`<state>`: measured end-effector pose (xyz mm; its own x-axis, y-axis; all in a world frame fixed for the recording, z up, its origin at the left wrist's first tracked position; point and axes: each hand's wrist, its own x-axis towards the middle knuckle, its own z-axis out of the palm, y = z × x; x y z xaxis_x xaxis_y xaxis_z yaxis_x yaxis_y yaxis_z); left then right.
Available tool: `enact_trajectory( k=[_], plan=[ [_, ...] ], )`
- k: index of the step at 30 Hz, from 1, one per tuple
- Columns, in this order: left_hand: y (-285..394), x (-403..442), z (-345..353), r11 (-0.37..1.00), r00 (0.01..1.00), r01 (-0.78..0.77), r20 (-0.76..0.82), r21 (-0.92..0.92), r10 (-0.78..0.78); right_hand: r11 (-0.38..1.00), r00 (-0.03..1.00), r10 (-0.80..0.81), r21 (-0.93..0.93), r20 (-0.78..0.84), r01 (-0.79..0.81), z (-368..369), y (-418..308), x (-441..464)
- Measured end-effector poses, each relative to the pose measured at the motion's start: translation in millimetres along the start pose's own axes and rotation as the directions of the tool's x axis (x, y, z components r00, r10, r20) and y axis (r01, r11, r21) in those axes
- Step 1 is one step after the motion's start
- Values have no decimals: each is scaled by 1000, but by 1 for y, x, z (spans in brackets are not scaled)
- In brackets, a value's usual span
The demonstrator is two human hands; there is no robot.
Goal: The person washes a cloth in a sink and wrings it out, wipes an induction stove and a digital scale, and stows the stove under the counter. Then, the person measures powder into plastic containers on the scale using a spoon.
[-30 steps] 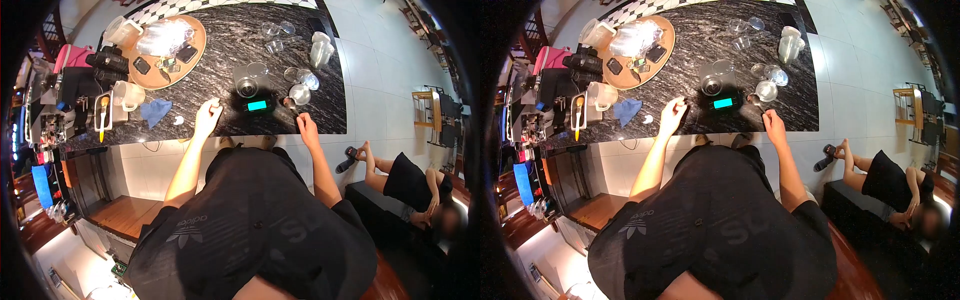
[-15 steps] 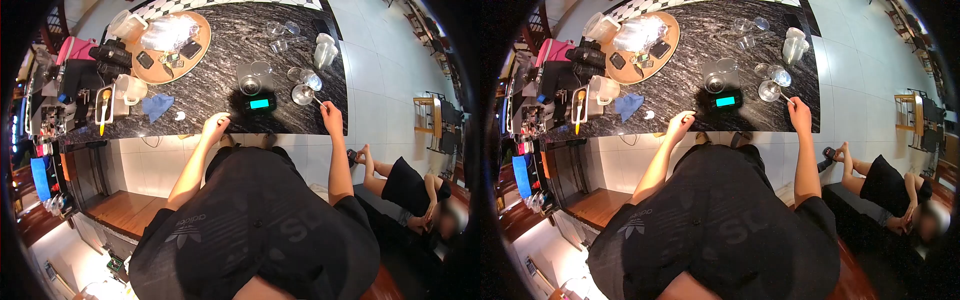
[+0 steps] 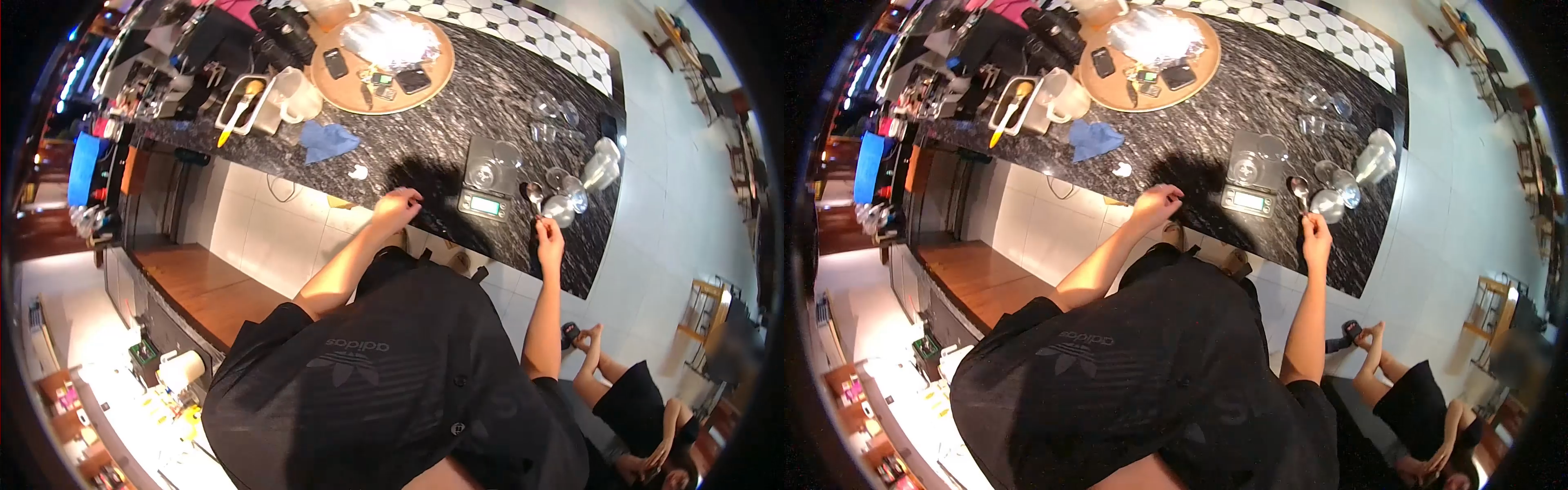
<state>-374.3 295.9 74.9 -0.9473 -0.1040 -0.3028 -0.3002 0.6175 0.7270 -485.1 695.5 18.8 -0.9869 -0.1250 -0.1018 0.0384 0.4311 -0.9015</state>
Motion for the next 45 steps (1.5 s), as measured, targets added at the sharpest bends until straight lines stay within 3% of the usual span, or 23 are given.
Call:
enact_trajectory(
  k=[2, 4, 5, 8, 10, 12, 14, 18, 20, 24, 26, 27, 28, 30, 32, 33, 36, 38, 41, 44, 45],
  plan=[
    [-20, -3, -20, 960, 891, -85, -411, 265, 192, 976, 996, 74, 203, 55, -83, -3, -28, 0],
    [-29, -5, -44, 955, 856, 35, -502, 296, 124, 960, 987, 37, 269, 154, -78, 3, -51, -3],
    [-40, -4, -47, 929, 811, 48, -557, 366, 178, 945, 977, 28, 312, 213, -95, 12, -67, -3],
    [-70, 5, -60, 887, 812, 55, -537, 459, 227, 926, 924, -55, 366, 378, -95, 61, -118, -2],
    [-96, 20, -69, 911, 848, 35, -494, 412, 191, 923, 897, -42, 361, 441, -134, 108, -151, 6],
    [-108, 29, -80, 932, 882, 12, -443, 363, 161, 905, 861, -136, 415, 489, -93, 162, -156, 27],
    [-108, 35, -93, 958, 838, -31, -516, 284, 180, 905, 871, -78, 401, 485, -141, 209, -164, 47],
    [-114, 32, -112, 965, 836, -77, -512, 250, 199, 858, 893, -88, 489, 441, -158, 275, -184, 70],
    [-112, 26, -120, 942, 732, -163, -604, 294, 315, 840, 885, -65, 504, 460, -200, 292, -194, 69],
    [-127, 17, -140, 974, 686, -220, -703, 45, 187, 902, 880, -37, 394, 474, -174, 301, -199, 52],
    [-137, 16, -154, 952, 637, -191, -768, -241, -67, 936, 880, -37, 326, 473, -136, 296, -199, 37],
    [-147, 20, -165, 977, 489, -180, -872, -117, -14, 940, 883, -27, 312, 469, -138, 293, -197, 29],
    [-153, 24, -175, 947, 436, -167, -882, -276, -180, 944, 886, -16, 298, 463, -139, 289, -195, 21],
    [-163, 32, -199, 939, 366, -168, -903, -301, -224, 944, 889, 9, 290, 458, -159, 281, -192, 8],
    [-156, 37, -218, 897, 434, -238, -867, -372, -244, 935, 898, 85, 276, 432, -222, 267, -187, -6],
    [-149, 39, -223, 813, 557, -290, -780, -505, -286, 932, 910, 78, 295, 408, -212, 261, -184, -10],
    [-128, 40, -214, 742, 717, -365, -678, -562, -161, 951, 957, 100, 258, 273, -173, 239, -187, -20],
    [-141, 47, -187, 811, 769, -348, -638, -469, -39, 956, 973, 81, 260, 218, -138, 215, -185, -20],
    [-121, 37, -153, 774, 866, -275, -497, -570, -59, 953, 999, 34, 299, 34, -42, 161, -188, -26],
    [-90, 21, -128, 791, 925, -205, -378, -576, -35, 981, 971, 76, 192, -226, -32, 81, -153, -34],
    [-84, 18, -119, 807, 943, -179, -331, -562, -21, 996, 941, 90, 44, -326, -80, 52, -138, -37]
  ],
)
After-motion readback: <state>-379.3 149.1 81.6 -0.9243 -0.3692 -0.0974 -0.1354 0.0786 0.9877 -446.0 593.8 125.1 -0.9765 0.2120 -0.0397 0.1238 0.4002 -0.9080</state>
